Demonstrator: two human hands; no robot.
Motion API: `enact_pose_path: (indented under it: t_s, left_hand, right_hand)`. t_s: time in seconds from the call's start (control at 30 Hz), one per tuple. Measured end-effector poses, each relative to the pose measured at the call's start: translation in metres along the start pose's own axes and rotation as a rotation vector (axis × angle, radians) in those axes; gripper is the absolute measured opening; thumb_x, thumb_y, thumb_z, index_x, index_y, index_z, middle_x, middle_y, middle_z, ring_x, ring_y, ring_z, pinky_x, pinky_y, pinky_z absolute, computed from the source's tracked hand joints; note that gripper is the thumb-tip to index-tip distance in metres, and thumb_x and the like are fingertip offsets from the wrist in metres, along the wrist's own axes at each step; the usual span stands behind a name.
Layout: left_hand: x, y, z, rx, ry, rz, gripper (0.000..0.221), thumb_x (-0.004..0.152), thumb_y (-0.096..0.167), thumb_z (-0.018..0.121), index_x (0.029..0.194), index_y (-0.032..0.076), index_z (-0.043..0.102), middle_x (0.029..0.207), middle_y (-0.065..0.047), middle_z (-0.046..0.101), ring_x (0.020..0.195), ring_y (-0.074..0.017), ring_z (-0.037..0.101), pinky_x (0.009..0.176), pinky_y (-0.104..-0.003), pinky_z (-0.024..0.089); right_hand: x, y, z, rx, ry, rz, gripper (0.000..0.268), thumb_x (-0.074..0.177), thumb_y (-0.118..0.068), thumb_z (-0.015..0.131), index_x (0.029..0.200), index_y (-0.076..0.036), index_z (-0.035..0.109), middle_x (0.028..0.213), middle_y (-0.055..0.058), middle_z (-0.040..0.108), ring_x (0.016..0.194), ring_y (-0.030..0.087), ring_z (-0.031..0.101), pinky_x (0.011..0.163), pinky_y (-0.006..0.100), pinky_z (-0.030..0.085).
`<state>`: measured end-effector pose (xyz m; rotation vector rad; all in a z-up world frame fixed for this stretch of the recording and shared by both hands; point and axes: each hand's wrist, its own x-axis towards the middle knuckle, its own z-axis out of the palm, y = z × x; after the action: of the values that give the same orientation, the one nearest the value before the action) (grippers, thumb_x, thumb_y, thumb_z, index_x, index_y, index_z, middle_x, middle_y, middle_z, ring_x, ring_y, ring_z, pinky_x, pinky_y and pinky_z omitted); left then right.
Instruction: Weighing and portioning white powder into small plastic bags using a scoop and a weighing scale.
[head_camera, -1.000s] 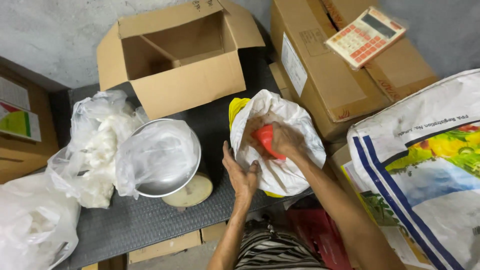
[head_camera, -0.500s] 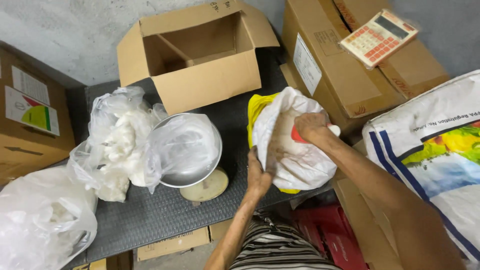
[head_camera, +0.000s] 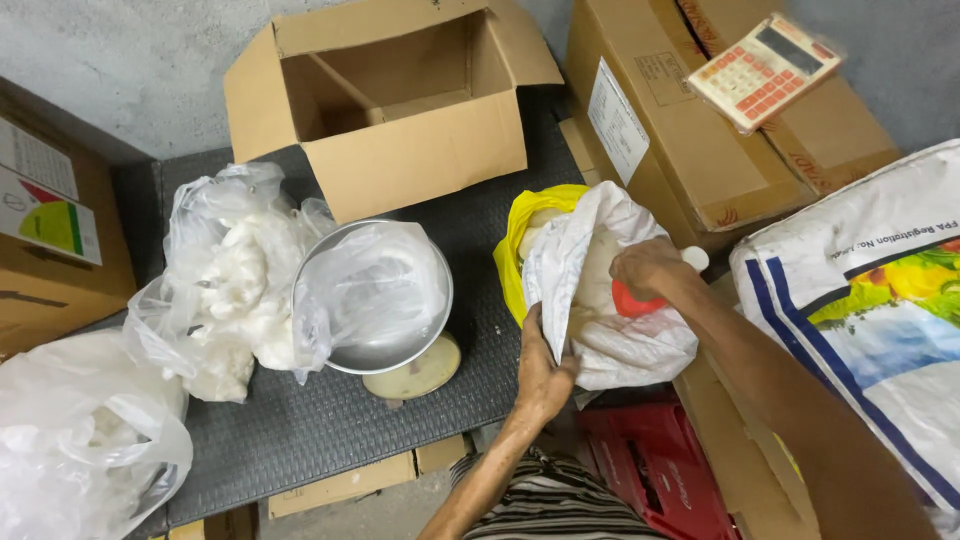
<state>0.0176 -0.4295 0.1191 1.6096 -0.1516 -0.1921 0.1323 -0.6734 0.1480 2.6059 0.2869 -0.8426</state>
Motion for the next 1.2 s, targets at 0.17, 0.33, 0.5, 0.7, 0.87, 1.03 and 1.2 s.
enact_pose_path:
  t_s: [0.17,0.33,0.5,0.7,0.87,1.03,1.2]
  left_hand:
    - [0.006,-0.029,0.006,-0.035,0.023,0.053,0.085,0.077,-0.001,0.063,0.154,-0.003,0.027,0.137,-0.023,0.056,0.124,-0.0323,0.058,0.108,-0.038,0.043]
    - [0.013,-0.025,0.006,-0.088,0.024,0.099,0.087,0.074,-0.006,0.060,0.154,-0.004,0.025,0.143,-0.025,0.053,0.131,-0.0342,0.054,0.115,-0.038,0.037]
    - [0.013,-0.022,0.004,-0.020,-0.013,-0.020,0.093,0.072,-0.005,0.061,0.155,-0.003,0.020,0.146,-0.023,0.050,0.134,-0.0335,0.052,0.114,-0.037,0.036]
    - [0.017,-0.012,-0.006,-0.166,-0.025,-0.149,0.094,0.070,-0.005,0.059,0.156,0.002,0.019,0.140,-0.023,0.055,0.127,-0.0319,0.058,0.109,-0.036,0.042]
    - [0.018,-0.011,-0.020,-0.227,-0.073,-0.126,0.091,0.081,0.016,0.070,0.156,0.006,0.020,0.136,-0.020,0.058,0.124,-0.0289,0.059,0.106,-0.037,0.046]
    - [0.034,-0.073,-0.025,-0.425,0.031,-0.213,0.071,0.097,0.044,0.056,0.155,0.007,0.035,0.128,-0.016,0.057,0.115,-0.0283,0.055,0.099,-0.040,0.046]
    - [0.082,-0.190,-0.014,-0.085,0.408,-0.194,0.055,0.108,0.042,0.046,0.144,0.001,0.059,0.127,-0.021,0.058,0.110,-0.0355,0.056,0.098,-0.046,0.044]
  right_hand:
    - [-0.020,0.012,0.017,0.209,0.122,-0.003,0.022,0.079,-0.014,0.065,0.098,-0.016,0.077,0.106,0.007,0.077,0.104,0.027,0.073,0.086,0.044,0.056]
    - [-0.014,-0.012,0.055,0.493,0.311,0.092,0.035,0.072,-0.019,0.071,0.107,-0.021,0.074,0.105,0.009,0.076,0.101,0.030,0.072,0.085,0.045,0.056]
    - [-0.003,-0.024,0.060,0.686,0.447,0.247,0.033,0.077,-0.025,0.072,0.109,-0.019,0.074,0.105,0.012,0.076,0.103,0.033,0.071,0.089,0.047,0.054]
    - [-0.017,-0.008,0.034,0.590,0.451,0.182,0.025,0.080,-0.020,0.067,0.104,-0.016,0.075,0.103,0.015,0.076,0.100,0.035,0.072,0.088,0.049,0.054]
    - [0.002,-0.030,0.064,0.491,0.459,0.199,0.024,0.088,-0.018,0.062,0.110,-0.020,0.072,0.096,0.017,0.075,0.091,0.035,0.073,0.085,0.050,0.054]
    - [-0.014,-0.040,0.055,0.451,0.596,0.129,0.029,0.075,-0.027,0.073,0.100,-0.014,0.068,0.085,0.015,0.076,0.082,0.034,0.073,0.080,0.052,0.049]
    - [-0.001,-0.038,0.060,0.413,0.571,0.070,0.035,0.075,-0.026,0.077,0.106,-0.015,0.067,0.082,0.015,0.075,0.080,0.034,0.072,0.080,0.052,0.050]
